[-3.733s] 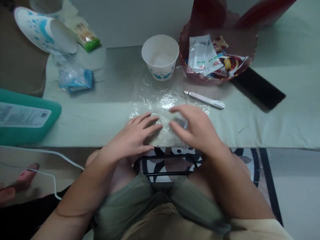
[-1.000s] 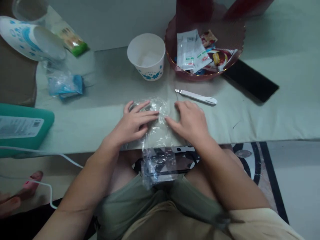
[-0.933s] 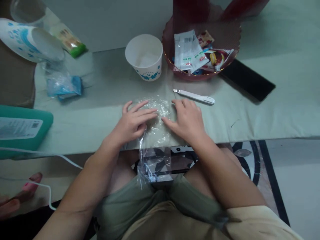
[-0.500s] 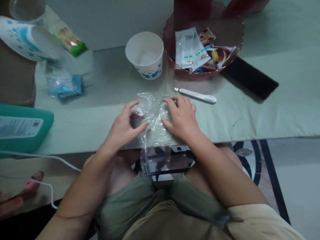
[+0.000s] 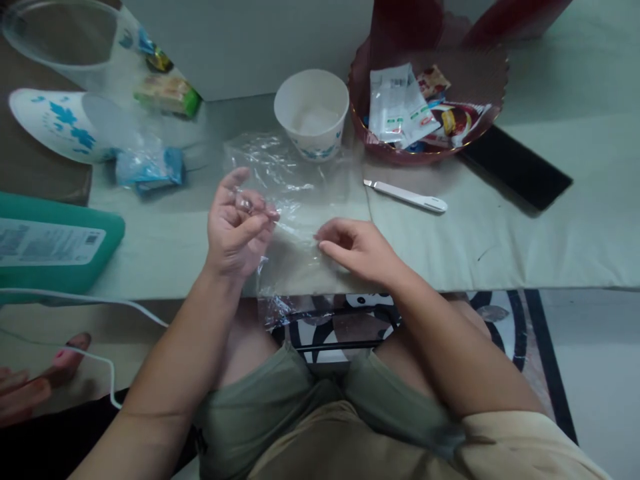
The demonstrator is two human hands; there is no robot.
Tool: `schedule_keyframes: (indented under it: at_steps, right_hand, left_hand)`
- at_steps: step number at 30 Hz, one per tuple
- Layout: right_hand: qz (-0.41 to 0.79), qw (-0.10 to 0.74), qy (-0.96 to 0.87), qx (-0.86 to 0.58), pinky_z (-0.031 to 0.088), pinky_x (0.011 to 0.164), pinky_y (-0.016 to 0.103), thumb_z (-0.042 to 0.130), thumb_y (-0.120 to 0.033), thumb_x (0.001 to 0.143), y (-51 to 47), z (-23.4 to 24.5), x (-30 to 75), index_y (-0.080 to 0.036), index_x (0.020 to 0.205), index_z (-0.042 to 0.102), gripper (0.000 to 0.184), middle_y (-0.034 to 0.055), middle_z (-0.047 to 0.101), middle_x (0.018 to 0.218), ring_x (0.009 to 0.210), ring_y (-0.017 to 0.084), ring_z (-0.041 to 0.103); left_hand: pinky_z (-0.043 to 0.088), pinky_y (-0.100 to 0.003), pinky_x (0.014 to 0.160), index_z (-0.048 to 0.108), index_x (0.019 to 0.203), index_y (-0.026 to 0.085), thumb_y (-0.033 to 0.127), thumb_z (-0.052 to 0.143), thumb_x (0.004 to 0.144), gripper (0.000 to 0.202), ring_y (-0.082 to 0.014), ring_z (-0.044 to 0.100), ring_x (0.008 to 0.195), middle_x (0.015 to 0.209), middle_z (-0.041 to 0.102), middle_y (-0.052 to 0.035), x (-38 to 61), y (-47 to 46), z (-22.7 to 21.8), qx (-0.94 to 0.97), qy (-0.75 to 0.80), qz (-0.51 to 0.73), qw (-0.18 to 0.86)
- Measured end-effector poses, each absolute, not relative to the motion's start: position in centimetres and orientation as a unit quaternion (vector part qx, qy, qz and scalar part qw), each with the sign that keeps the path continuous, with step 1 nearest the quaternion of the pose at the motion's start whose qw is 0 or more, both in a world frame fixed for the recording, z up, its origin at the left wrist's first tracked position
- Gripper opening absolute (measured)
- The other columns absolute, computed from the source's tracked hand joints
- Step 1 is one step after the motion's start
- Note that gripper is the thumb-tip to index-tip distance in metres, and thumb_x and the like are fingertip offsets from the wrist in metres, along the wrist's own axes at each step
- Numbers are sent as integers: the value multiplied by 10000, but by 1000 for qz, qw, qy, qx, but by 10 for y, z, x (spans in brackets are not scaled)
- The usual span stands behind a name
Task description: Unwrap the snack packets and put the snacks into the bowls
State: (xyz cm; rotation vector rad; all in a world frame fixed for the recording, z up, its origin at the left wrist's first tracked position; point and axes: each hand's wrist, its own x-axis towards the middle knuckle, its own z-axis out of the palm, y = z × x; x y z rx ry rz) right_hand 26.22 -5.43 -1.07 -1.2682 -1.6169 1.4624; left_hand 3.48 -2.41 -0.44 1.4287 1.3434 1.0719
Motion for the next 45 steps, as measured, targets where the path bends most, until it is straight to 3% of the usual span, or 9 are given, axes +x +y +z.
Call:
schedule_keyframes:
  at_steps: [3,10,19,22,27,31,36,42,45]
  right_hand:
    - [499,316,-624,-512,556,711,333,597,-327,904,-58,-5,262,-209,933,681,148,33,764,807,703,171,713]
    - [488,383,-589,-519,554,632,299,504,-192,926,-54,-12,268,-267,1205,648,323,-54,679,673,591,142,663]
    - [451,530,-544,-468,565,569,270,561,-325,990,-45,-42,267,-331,1086,644,127,19,626,1198,709,109,683]
    - [417,555,-573,-436,603,719,318,690,-304,900,-43,-46,270,-383,1226,620,342,25,518,1417,945,158,687]
    - [322,565,-616,-445,563,920,409,706,-300,875,-45,-35,271,-279,865,679,36,44,601,1269,1230,256,597]
    - [253,596,-613,-453,550,858,407,710,-294,856,-48,-28,270,-232,639,604,249,41,607,1128,1019,221,626]
    - [252,570,-644,-444,550,744,376,692,-200,827,-50,-26,271,-231,635,640,201,34,569,1140,870,170,608]
    - [229,481,-725,-436,572,901,455,598,-60,771,-49,-33,276,-278,739,735,260,1,549,1313,1173,249,603]
    - [233,448,-756,-416,539,1011,519,566,-35,745,-48,-38,279,-306,817,766,345,-24,517,1437,1329,292,531]
  left_hand:
    - [629,-361,839,624,1250,269,427,746,841,455,-227,772,965,1171,727,-81,35,-23,-4,557,498,394,534]
    - [487,-261,469,681,1046,192,305,671,847,229,-134,587,448,563,627,24,39,-21,2,553,508,295,591]
    - [540,-234,570,780,882,208,362,774,855,157,-101,646,592,785,734,-28,36,-10,-18,564,365,431,602]
    - [532,-237,572,824,837,211,313,761,869,124,-82,621,576,847,743,-49,33,-10,-16,600,361,416,580]
    - [516,-221,558,851,829,242,141,726,787,167,-80,622,608,883,741,-40,32,-11,-14,627,368,398,560]
    - [558,-259,635,835,776,227,122,712,744,165,-143,697,748,900,777,-58,32,-10,-15,601,399,407,561]
    - [566,-284,778,796,717,210,94,652,684,188,-162,711,859,868,781,-47,34,-6,-9,530,450,426,579]
    - [537,-278,614,719,702,181,457,652,821,308,-155,660,683,759,716,-63,39,-3,-4,409,480,437,641]
    - [493,-235,558,658,706,185,389,781,715,239,-116,605,624,718,662,-20,40,-2,-5,399,500,475,604]
